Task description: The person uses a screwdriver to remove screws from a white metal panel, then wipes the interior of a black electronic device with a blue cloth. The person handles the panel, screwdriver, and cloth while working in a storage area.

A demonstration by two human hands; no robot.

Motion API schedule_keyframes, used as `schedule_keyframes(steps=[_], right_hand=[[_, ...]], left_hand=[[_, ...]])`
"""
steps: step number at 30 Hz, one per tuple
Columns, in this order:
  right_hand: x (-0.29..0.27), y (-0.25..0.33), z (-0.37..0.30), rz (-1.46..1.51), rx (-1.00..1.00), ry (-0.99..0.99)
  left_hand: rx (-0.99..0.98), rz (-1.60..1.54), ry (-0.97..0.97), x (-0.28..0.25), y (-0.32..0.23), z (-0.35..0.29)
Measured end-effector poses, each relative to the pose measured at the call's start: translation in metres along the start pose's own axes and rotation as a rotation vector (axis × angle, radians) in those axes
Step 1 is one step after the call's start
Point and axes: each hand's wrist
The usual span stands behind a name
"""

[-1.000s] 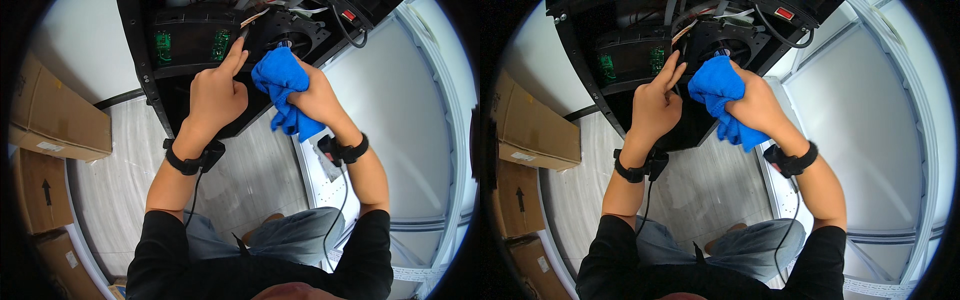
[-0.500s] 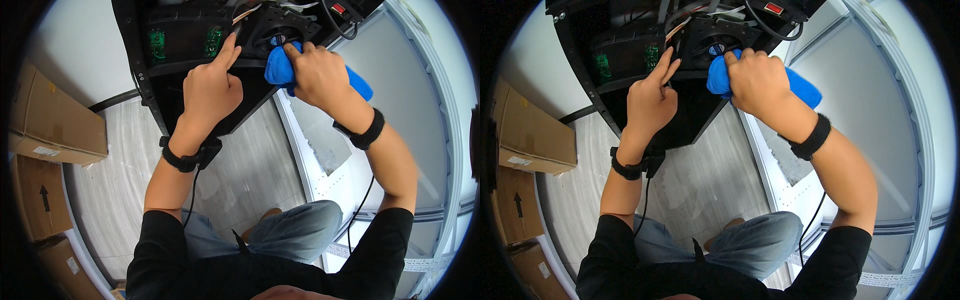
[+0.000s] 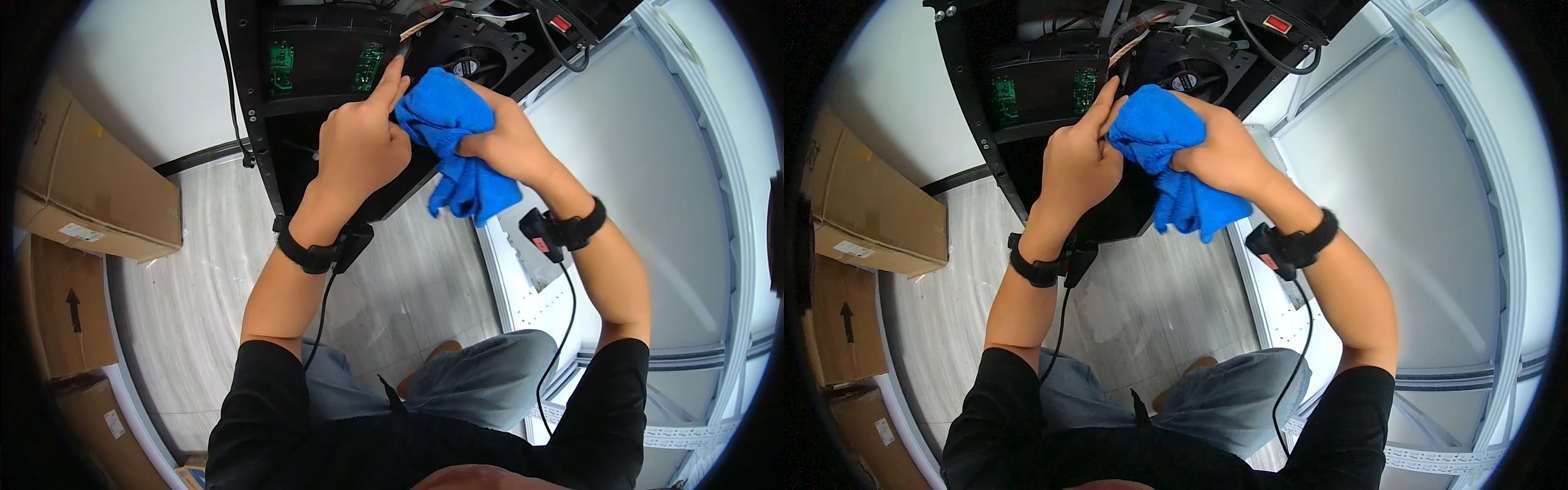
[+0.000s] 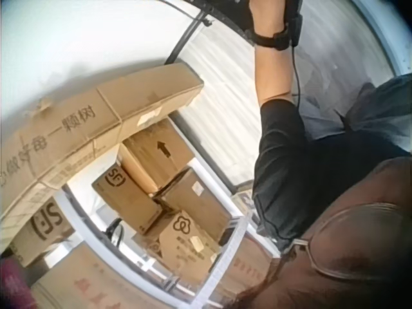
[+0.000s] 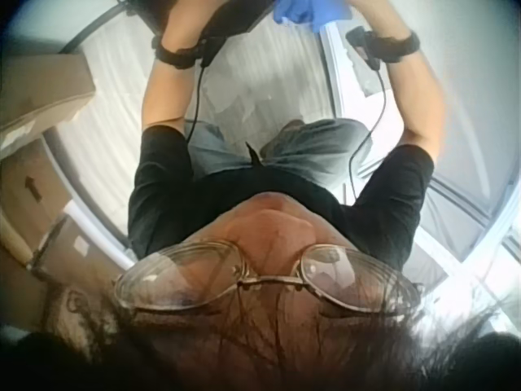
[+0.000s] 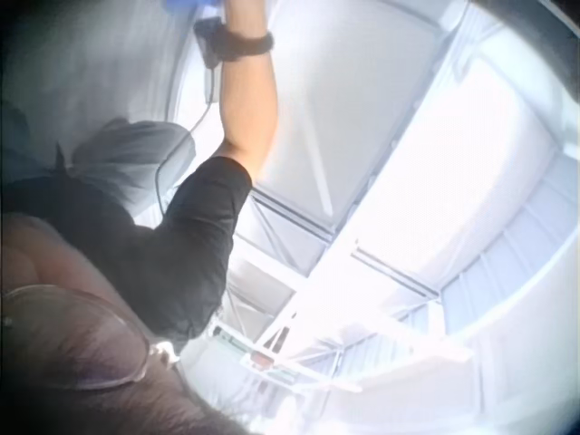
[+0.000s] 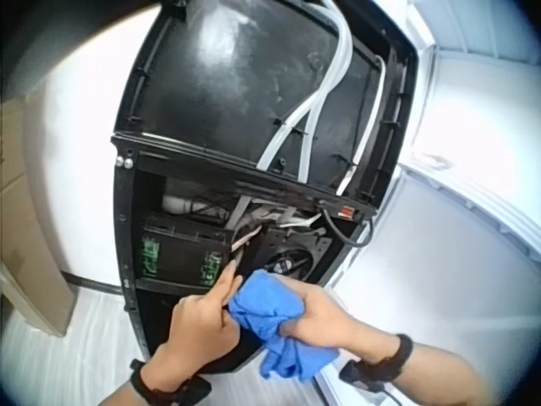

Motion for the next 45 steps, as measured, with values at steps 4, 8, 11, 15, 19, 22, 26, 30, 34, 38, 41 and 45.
schedule_keyframes(steps=[4, 8, 11, 15, 19, 22, 26, 30, 34, 38, 41, 45], right_hand=[[-0.003, -0.008, 0.012, -0.155, -0.009, 0.075], [-0.007, 0.009, 0.013, -0.811, 0.068, 0.073], [0.004, 0.016, 0.011, -1.255, 0.029, -0.041], [-0.001, 0.017, 0.010, -1.057, 0.078, 0.017], [-0.008, -0.001, 0.016, -0.496, 0.017, 0.072], [-0.006, 0.006, 0.014, -0.056, 0.009, 0.162], [0.049, -0.035, -0.001, -0.267, -0.251, -0.338], [0.086, -0.042, 0.003, -0.373, -0.250, -0.524], [0.094, -0.053, 0.010, -0.435, -0.233, -0.642], [0.086, -0.087, 0.000, -0.440, -0.166, -0.692], [0.073, -0.111, -0.010, -0.449, -0.142, -0.710], [0.081, -0.102, -0.003, -0.372, -0.195, -0.711]], left_hand=[[0.006, 0.035, -0.004, 0.002, 0.002, -0.003], [-0.034, 0.026, -0.019, 0.003, -0.002, -0.003], [-0.078, 0.026, -0.018, 0.000, -0.002, -0.003], [-0.032, 0.031, -0.019, 0.003, -0.002, -0.002], [0.035, 0.040, -0.044, 0.006, 0.002, 0.000], [0.035, 0.061, -0.043, 0.000, 0.005, 0.001], [0.063, 0.113, -0.062, 0.008, 0.007, 0.005], [-0.018, 0.172, -0.030, 0.003, 0.000, 0.005], [-0.109, 0.170, -0.029, 0.006, 0.000, 0.001], [-0.127, 0.156, -0.087, 0.008, -0.002, 0.002], [-0.095, 0.160, -0.147, 0.014, 0.001, 0.003], [-0.116, 0.145, -0.141, 0.018, -0.002, 0.002]])
Point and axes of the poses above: each hand's wrist, its own z-axis towards the middle knuckle, its own x-axis out of the palm, y = z × x, and after that the axes turned 11 degrees about y, right-handed
